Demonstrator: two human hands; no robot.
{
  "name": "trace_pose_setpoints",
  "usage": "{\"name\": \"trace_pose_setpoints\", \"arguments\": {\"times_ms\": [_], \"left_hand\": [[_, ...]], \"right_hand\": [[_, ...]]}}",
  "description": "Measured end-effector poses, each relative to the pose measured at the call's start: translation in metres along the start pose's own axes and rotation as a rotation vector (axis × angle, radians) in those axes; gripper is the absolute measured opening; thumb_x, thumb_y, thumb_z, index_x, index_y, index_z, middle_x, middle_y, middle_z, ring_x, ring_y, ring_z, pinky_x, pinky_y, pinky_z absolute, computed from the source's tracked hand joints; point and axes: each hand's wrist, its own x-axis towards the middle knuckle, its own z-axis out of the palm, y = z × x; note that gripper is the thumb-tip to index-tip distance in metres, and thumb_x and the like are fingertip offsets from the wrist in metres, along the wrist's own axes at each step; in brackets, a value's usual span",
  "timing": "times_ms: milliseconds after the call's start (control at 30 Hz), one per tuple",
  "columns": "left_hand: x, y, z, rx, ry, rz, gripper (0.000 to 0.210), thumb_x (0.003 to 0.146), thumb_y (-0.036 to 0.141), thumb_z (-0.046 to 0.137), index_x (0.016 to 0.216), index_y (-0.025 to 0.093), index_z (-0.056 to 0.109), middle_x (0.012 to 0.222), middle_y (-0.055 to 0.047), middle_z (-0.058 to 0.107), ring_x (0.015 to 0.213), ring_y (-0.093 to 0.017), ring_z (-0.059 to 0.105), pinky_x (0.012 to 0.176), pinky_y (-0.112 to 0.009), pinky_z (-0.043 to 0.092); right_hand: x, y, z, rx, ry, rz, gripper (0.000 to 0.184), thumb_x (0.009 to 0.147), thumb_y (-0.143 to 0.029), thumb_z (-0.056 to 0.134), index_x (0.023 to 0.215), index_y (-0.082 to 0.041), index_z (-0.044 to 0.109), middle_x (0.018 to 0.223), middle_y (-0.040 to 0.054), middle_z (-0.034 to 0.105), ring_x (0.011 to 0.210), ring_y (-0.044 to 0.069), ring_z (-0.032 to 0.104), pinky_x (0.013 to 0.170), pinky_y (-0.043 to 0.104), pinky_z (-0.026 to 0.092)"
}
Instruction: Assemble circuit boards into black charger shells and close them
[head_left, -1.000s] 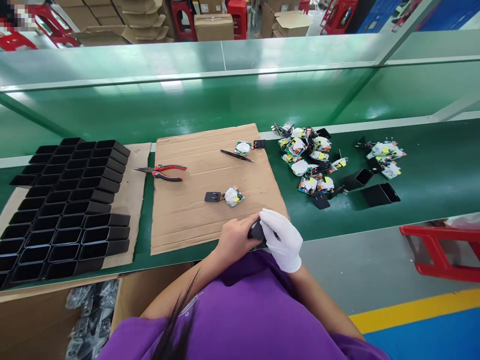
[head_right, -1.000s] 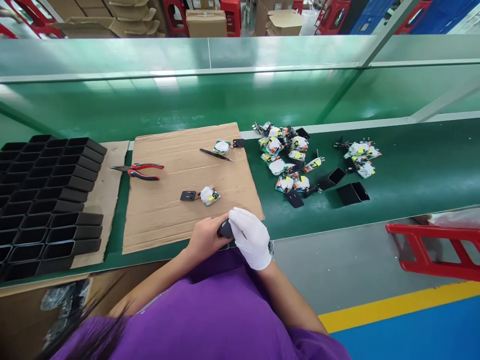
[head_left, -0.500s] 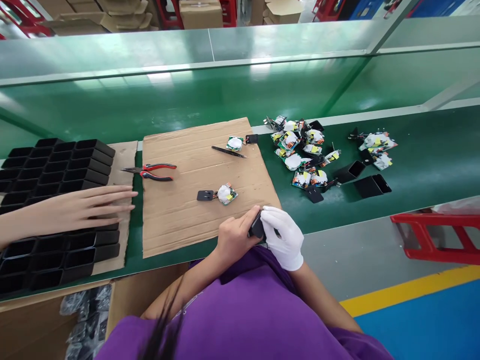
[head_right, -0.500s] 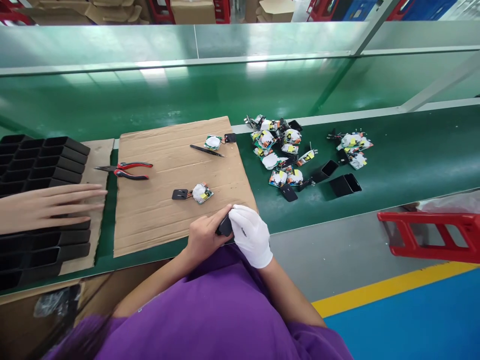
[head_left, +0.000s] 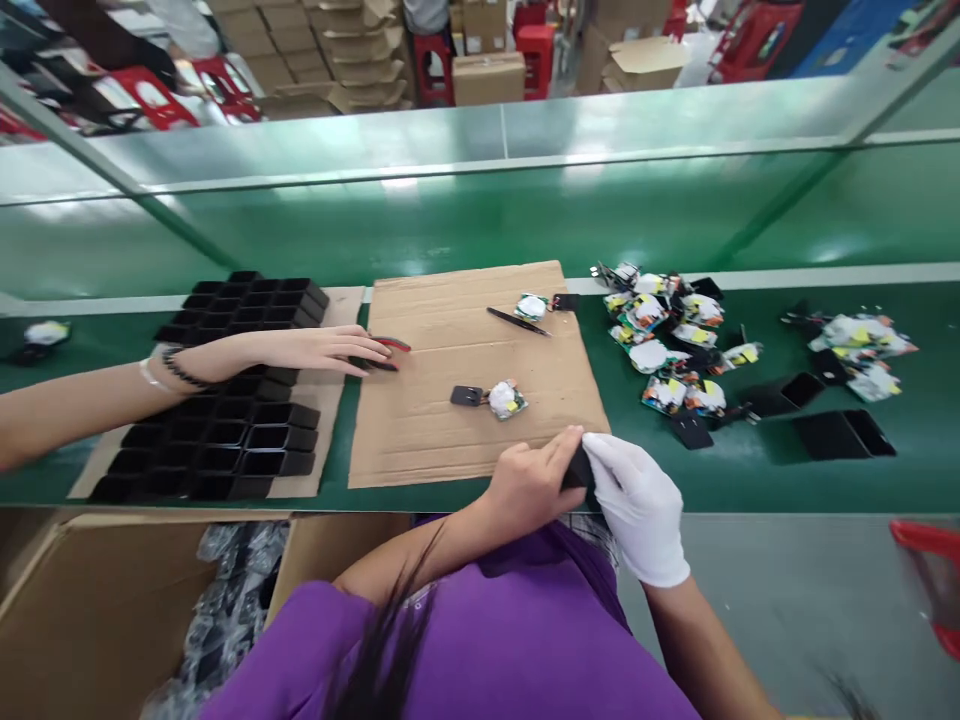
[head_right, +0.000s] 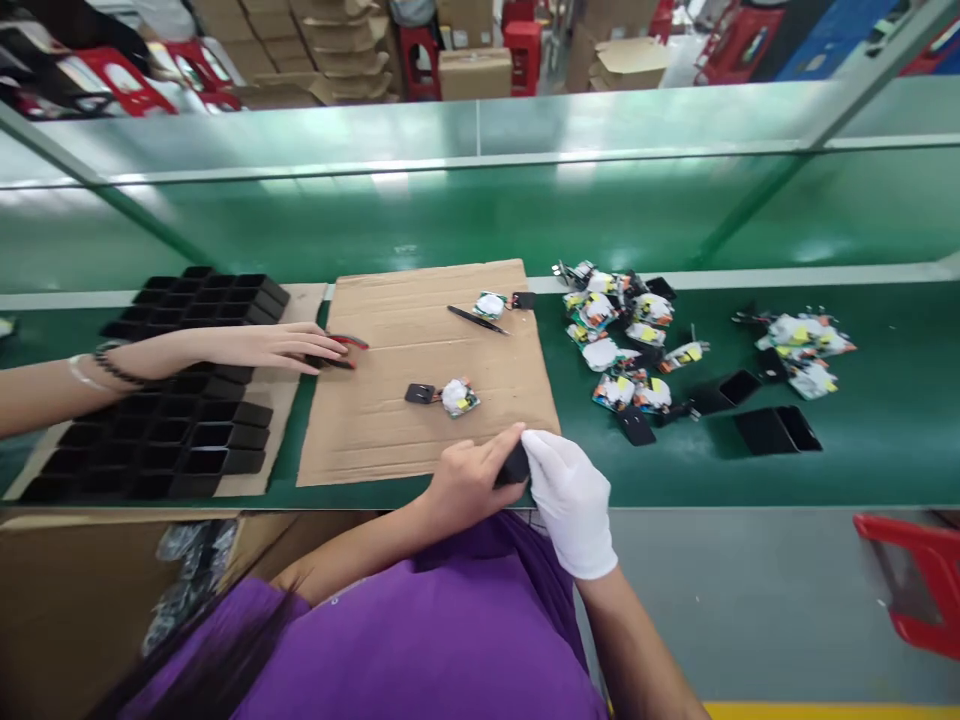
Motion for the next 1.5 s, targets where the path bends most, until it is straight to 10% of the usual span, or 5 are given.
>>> {"name": "trace_pose_setpoints", "arguments": {"times_ms": [200,633,933,1033,1500], "left_hand": [[0.0,-0.008,-0.006,-0.11,-0.063,0.06,0.065,0.088,0.043,0.061,0.145,0.017,0.042,0.143,-0.013,0.058,0.111,-0.023,0.07,0.083,-0.031,0.06],[0.006,0.002,0.01,0.013,0.425,0.111,0.041,0.086,0.013,0.05,0.127,0.018,0.057,0.116,-0.013,0.069,0.103,-0.021,0.07,0.082,-0.028,0.057],[0.016,0.003,0.011,-0.197,0.201,0.107,0.047,0.092,0.029,0.058,0.136,0.021,0.045,0.123,-0.011,0.063,0.066,-0.01,0.066,0.063,-0.023,0.057],[0.013,-0.001,0.011,-0.27,0.204,0.087,0.041,0.094,0.028,0.055,0.133,0.022,0.047,0.121,-0.009,0.062,0.053,-0.005,0.056,0.058,-0.021,0.055],[0.011,0.0,0.012,-0.385,0.153,-0.018,0.038,0.095,0.027,0.052,0.132,0.022,0.048,0.124,-0.009,0.059,0.052,-0.002,0.053,0.059,-0.02,0.053]], "right_hand": [[0.002,-0.008,0.003,-0.085,0.111,-0.004,0.019,0.096,-0.027,0.059,0.111,-0.024,0.07,0.094,0.0059,0.078,0.069,0.019,0.071,0.067,0.032,0.059],[-0.013,-0.036,0.015,0.092,0.163,0.308,0.029,0.09,-0.034,0.065,0.118,-0.024,0.069,0.108,0.0067,0.078,0.091,0.023,0.076,0.081,0.034,0.064],[-0.011,0.03,-0.04,-0.309,0.395,0.123,0.025,0.087,-0.025,0.07,0.112,-0.023,0.068,0.112,0.008,0.076,0.099,0.023,0.075,0.089,0.034,0.061],[-0.012,0.045,-0.04,-0.362,0.27,0.051,0.023,0.091,-0.022,0.065,0.114,-0.024,0.068,0.114,0.0089,0.075,0.097,0.023,0.075,0.083,0.033,0.063],[-0.014,0.045,-0.048,-0.26,0.305,0.135,0.027,0.088,-0.022,0.067,0.114,-0.028,0.067,0.116,0.0075,0.072,0.109,0.026,0.07,0.095,0.04,0.058]]}}
